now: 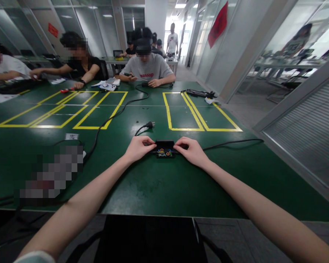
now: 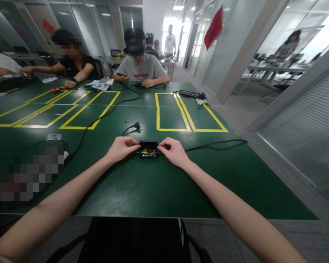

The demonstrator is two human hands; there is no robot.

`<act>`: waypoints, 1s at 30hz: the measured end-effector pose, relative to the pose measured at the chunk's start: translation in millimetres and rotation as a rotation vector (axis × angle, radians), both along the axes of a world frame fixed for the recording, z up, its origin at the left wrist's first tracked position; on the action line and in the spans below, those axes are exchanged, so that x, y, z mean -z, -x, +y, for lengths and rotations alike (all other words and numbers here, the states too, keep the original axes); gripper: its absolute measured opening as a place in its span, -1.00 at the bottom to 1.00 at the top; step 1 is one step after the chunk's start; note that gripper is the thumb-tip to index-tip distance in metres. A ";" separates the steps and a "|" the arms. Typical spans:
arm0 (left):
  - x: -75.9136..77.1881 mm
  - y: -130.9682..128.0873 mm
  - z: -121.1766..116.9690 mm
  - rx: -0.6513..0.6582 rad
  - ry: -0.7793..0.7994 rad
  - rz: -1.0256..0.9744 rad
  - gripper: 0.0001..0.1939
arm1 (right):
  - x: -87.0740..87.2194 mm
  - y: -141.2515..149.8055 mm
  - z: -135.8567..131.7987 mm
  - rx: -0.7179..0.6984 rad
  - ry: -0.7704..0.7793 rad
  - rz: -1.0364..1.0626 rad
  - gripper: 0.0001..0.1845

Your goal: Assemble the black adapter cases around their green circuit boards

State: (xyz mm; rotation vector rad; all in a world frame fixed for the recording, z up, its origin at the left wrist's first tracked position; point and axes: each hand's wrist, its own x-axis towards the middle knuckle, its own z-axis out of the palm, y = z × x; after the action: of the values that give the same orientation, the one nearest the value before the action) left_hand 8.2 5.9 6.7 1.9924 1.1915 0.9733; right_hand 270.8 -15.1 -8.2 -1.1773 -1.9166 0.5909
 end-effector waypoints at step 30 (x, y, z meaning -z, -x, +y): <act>-2.2 0.2 -4.3 0.232 -0.032 -0.093 -0.92 | -10.8 -2.6 -6.2 -0.140 0.024 0.020 -0.86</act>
State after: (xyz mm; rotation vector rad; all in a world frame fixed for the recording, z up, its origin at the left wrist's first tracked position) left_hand 8.0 1.6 8.9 2.0333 0.8773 0.9600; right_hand 273.4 -21.4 2.5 -1.0544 -1.9912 0.6990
